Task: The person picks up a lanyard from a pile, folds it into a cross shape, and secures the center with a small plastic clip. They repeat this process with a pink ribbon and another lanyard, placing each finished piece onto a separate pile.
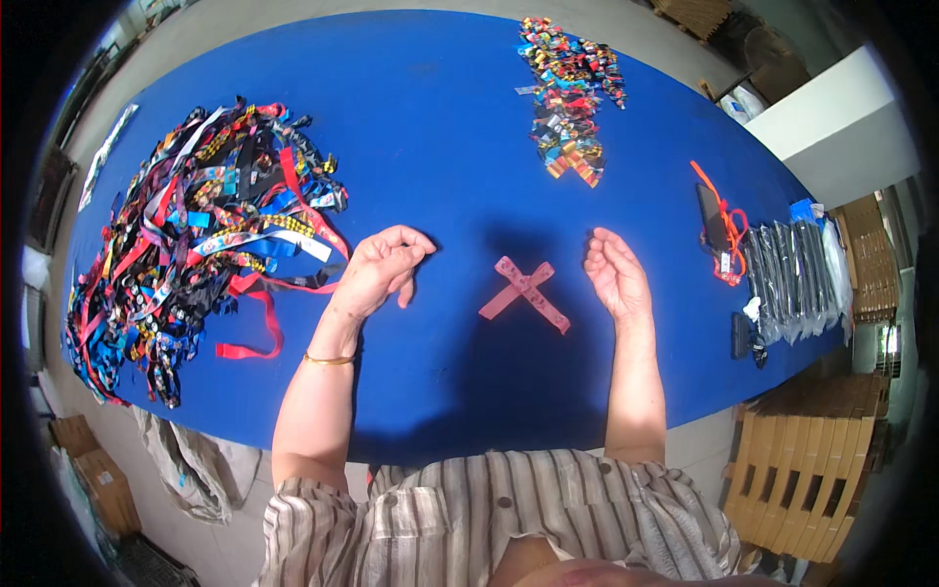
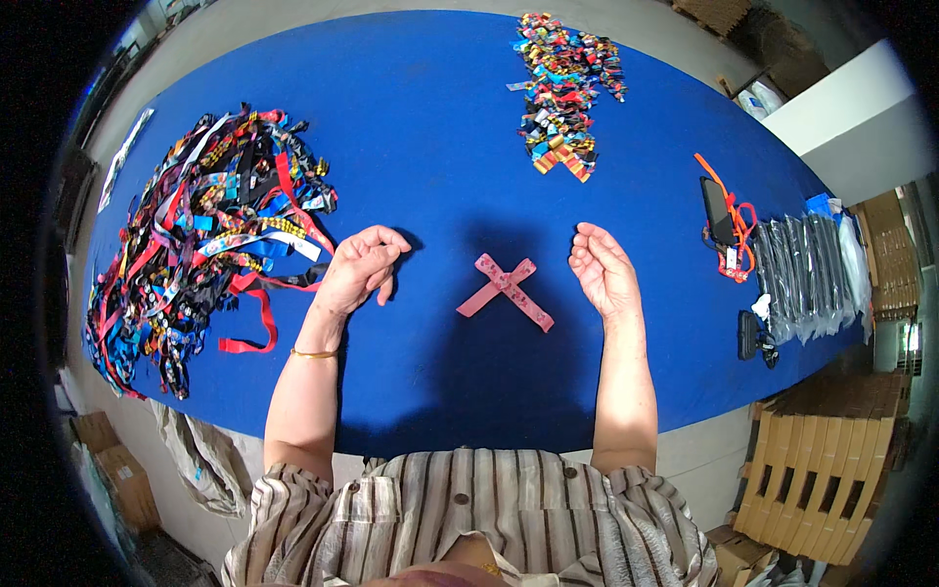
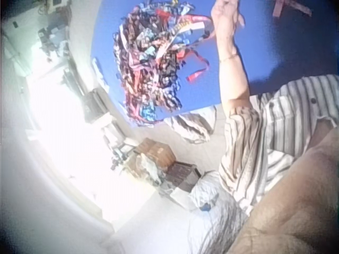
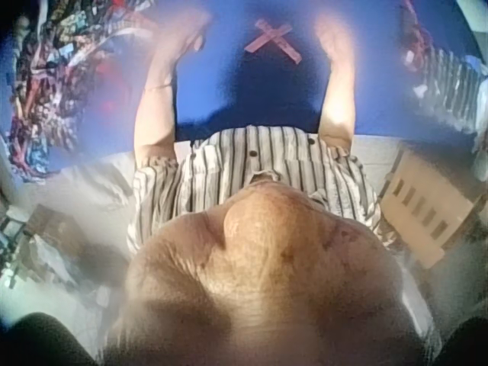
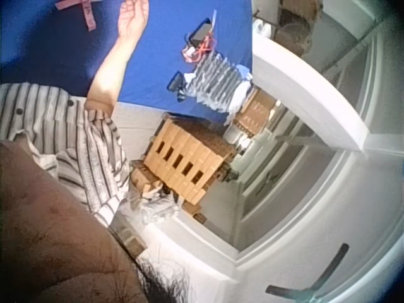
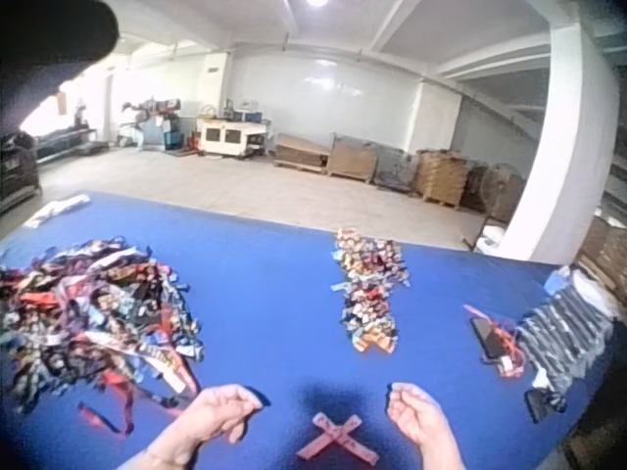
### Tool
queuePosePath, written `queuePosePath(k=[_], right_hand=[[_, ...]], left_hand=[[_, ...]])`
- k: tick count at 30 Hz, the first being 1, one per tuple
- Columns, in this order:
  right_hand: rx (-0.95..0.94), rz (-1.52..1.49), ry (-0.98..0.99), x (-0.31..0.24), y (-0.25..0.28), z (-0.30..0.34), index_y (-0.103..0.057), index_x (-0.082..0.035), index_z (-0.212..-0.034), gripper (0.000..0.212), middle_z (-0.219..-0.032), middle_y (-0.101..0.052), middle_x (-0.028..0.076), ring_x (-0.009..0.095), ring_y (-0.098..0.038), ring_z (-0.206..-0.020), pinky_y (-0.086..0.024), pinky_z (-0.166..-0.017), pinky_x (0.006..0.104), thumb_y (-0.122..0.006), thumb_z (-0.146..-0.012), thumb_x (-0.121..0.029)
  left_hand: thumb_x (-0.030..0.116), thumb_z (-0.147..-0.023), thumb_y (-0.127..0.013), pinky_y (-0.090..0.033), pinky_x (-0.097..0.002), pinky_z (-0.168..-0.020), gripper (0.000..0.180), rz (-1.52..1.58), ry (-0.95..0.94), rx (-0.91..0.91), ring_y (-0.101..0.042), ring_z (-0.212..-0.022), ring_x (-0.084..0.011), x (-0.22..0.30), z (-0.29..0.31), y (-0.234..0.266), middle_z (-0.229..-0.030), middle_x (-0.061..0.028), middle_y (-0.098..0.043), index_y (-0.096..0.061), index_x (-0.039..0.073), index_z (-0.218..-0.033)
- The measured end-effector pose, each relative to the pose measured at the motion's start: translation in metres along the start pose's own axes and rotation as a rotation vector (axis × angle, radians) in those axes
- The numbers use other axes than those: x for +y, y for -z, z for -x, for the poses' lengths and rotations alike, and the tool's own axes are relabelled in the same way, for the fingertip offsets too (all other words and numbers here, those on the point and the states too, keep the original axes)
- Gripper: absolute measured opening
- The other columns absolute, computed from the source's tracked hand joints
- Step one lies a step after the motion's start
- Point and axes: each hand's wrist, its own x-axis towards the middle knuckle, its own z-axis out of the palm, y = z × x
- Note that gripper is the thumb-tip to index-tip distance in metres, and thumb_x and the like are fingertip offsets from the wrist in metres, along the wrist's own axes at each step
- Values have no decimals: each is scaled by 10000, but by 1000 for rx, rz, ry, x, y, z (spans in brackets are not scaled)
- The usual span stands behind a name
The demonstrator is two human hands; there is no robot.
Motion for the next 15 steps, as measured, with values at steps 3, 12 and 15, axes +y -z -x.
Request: queuePosePath(k=[3,12,15], right_hand=[[-31,-6,9,3,1,-4,-595,50,-1198,264,-986,-677,129,170,-631,-832,-512,-735,284,-597,-956,-55],[-7,42,48,-6,18,-3,-523,85,-1259,295,-1046,-575,140,173,-531,-877,-478,-768,274,-543,-981,-12],[11,25,21,-4,11,-3,-554,79,-1241,271,-1018,-614,136,165,-547,-843,-474,-748,267,-526,-992,-26]], left_hand=[[120,-960,-600,-443,-248,-407,177,-69,-17,-5,-396,-409,-52,3,3,1,-538,50,-419,-626,-48,-1005],[97,-943,-607,-427,-231,-392,153,-79,5,5,-415,-413,-47,2,-4,-5,-534,44,-431,-636,-41,-1003],[99,-942,-615,-433,-236,-390,162,-37,10,-16,-398,-418,-43,2,-1,0,-541,38,-433,-631,-49,-1005]])
